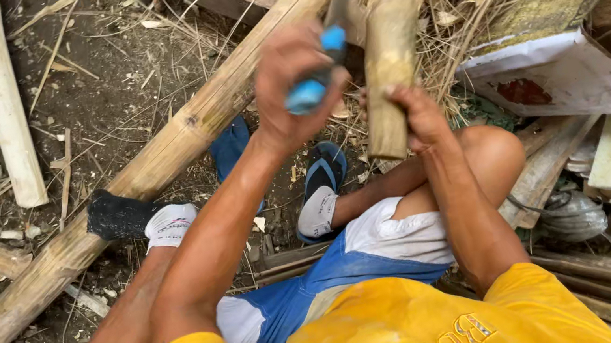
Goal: The person sits on the ground and uses a machete to repeatedly strike and shape a cylindrical wooden log. They rotate the log to work on different sides, removing bark and smoothing the surface.
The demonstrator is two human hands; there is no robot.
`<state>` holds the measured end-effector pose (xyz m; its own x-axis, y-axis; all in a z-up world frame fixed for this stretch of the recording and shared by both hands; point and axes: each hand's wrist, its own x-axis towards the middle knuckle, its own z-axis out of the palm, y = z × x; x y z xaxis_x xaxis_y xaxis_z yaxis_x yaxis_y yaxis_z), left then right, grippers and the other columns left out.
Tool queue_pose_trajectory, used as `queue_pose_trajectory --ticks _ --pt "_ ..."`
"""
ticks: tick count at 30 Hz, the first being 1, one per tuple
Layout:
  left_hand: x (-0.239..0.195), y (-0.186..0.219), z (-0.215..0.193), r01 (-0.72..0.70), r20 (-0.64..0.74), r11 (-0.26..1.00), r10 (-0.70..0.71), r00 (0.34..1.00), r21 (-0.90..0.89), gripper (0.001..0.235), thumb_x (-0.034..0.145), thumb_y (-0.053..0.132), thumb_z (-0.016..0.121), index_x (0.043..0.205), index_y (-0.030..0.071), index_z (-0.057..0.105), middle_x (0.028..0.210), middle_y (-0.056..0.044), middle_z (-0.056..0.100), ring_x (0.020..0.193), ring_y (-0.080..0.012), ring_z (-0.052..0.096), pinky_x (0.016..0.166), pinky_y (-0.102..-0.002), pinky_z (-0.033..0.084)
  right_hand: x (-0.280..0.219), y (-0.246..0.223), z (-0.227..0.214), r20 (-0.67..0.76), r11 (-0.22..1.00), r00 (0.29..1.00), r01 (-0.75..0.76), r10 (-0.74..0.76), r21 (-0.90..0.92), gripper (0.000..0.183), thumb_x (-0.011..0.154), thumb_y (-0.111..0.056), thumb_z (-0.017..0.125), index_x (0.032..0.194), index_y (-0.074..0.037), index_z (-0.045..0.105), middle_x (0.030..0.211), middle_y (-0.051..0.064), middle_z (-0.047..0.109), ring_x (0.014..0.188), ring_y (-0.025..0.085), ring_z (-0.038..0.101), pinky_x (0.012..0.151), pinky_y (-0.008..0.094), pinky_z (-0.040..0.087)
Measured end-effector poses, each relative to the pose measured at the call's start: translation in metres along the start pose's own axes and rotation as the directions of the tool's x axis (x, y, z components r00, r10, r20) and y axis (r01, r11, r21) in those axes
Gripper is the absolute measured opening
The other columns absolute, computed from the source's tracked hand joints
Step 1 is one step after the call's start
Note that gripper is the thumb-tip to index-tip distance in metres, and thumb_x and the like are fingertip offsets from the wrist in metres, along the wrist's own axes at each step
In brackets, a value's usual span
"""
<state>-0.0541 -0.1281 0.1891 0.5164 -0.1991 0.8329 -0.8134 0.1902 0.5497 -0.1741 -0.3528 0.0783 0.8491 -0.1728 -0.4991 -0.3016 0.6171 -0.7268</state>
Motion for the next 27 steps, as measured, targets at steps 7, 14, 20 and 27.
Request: queue_pose_trajectory --ticks 7,14,20,27 --pt "0.024 -0.008 0.018 0.224 -0.149 0.884 -0.307 0.940 -0.410 0.014 0.099 0.013 0.070 0.108 0.010 0.059 0.097 -0.004 0.062 0.082 -0.0150 0.062 0.077 -0.031 0.056 -0.026 0.046 -0.029 -0.042 0.893 0.981 0.154 -0.189 -0.422 0.053 0.083 -0.014 0.075 0.132 -0.003 0.056 0.106 0.006 0.068 0.089 0.015 0.068 0.077 0.029 0.060" --pt "-0.001 0.011 0.060 -0.120 0.391 0.964 0.207 0.897 -0.236 0.021 0.091 0.022 0.083 0.091 0.010 0.065 0.091 -0.004 0.060 0.091 -0.0225 0.059 0.092 -0.044 0.045 -0.036 0.052 -0.032 0.027 0.746 0.967 0.212 -0.252 -0.631 0.043 0.087 -0.018 0.076 0.123 -0.001 0.059 0.110 0.004 0.065 0.095 0.015 0.064 0.078 0.030 0.057" --pt "-0.013 0.004 0.060 -0.073 0.484 0.970 0.180 0.856 -0.231 0.023 0.083 0.021 0.083 0.093 0.009 0.067 0.093 -0.004 0.058 0.094 -0.0258 0.058 0.096 -0.045 0.044 -0.034 0.057 -0.053 0.094 0.618 0.948 0.273 -0.306 -0.737 0.030 0.093 -0.023 0.068 0.113 -0.002 0.063 0.106 0.003 0.064 0.093 0.011 0.060 0.074 0.028 0.054" --pt "-0.013 0.007 0.058 -0.049 0.415 0.973 0.141 0.899 -0.224 0.021 0.088 0.017 0.084 0.094 0.009 0.066 0.097 -0.004 0.062 0.096 -0.0256 0.060 0.096 -0.044 0.044 -0.040 0.046 -0.034 0.029 0.671 0.956 0.226 -0.291 -0.707 0.027 0.085 -0.020 0.075 0.104 -0.003 0.065 0.097 0.001 0.065 0.086 0.010 0.060 0.069 0.028 0.053"
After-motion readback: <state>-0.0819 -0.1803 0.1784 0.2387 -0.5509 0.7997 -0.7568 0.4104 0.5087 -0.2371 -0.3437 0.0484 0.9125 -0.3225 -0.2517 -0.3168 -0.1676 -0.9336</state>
